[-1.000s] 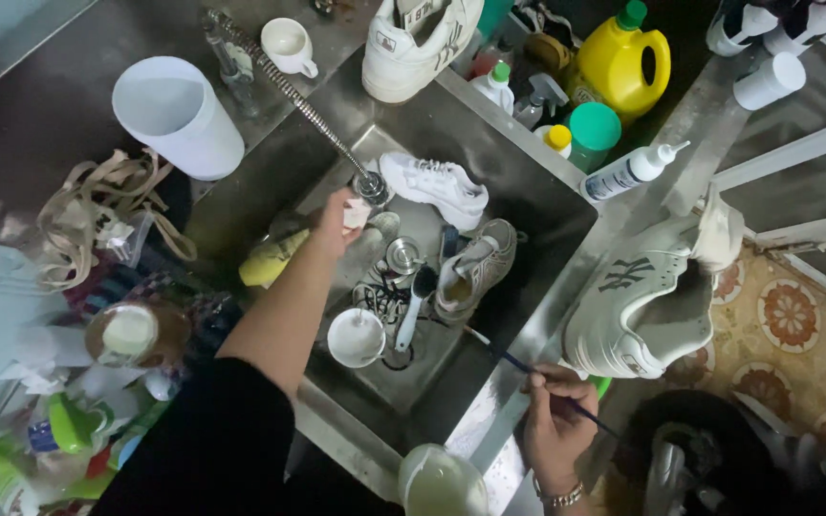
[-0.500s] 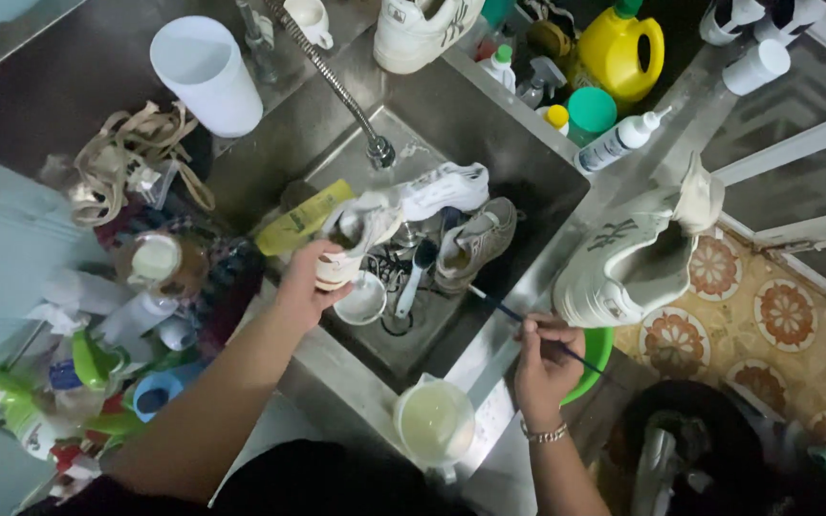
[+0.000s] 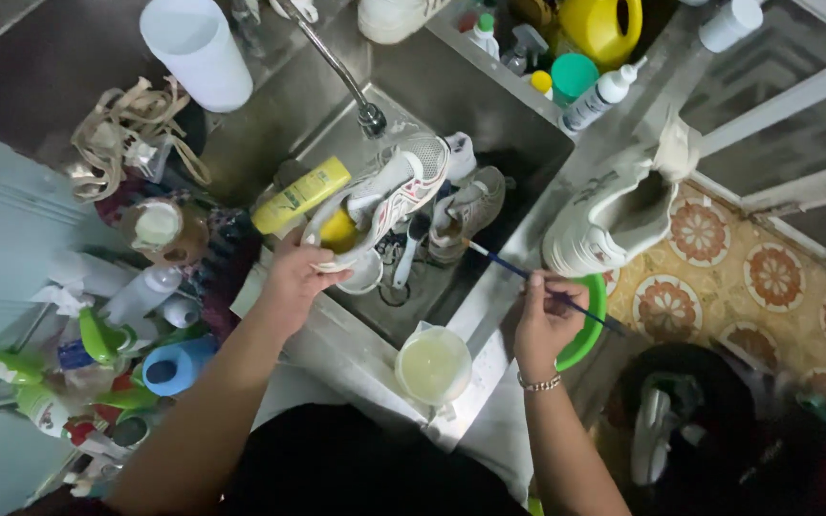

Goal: The recorder applies a liquid using a paintbrush to parts of a sneaker near a sink.

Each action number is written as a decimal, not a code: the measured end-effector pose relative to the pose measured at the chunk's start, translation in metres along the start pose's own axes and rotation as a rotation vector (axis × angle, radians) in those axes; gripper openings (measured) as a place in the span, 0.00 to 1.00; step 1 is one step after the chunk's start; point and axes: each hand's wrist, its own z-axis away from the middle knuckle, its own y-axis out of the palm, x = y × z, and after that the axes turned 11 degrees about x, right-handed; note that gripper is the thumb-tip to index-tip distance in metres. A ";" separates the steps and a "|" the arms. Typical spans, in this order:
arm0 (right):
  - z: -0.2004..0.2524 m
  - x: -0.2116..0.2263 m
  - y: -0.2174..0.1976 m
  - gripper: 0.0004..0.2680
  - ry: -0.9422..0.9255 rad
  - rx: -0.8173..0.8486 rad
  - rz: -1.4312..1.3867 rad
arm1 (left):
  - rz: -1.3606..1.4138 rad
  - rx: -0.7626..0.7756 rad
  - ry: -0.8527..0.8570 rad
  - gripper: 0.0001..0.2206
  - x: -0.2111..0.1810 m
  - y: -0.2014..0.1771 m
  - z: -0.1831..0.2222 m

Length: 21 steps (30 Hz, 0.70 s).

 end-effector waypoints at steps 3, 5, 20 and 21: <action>0.009 0.029 -0.010 0.10 -0.088 -0.052 -0.133 | 0.018 0.044 -0.002 0.29 -0.020 0.018 0.012; 0.016 0.072 -0.013 0.11 -0.081 -0.070 -0.214 | 0.026 0.059 -0.024 0.31 -0.017 0.015 0.016; 0.055 0.177 0.024 0.06 -0.059 0.758 0.482 | -0.142 0.177 -0.074 0.32 -0.007 0.009 0.022; 0.056 0.178 0.026 0.06 0.009 0.796 0.530 | -0.179 0.201 -0.063 0.32 -0.005 0.007 0.021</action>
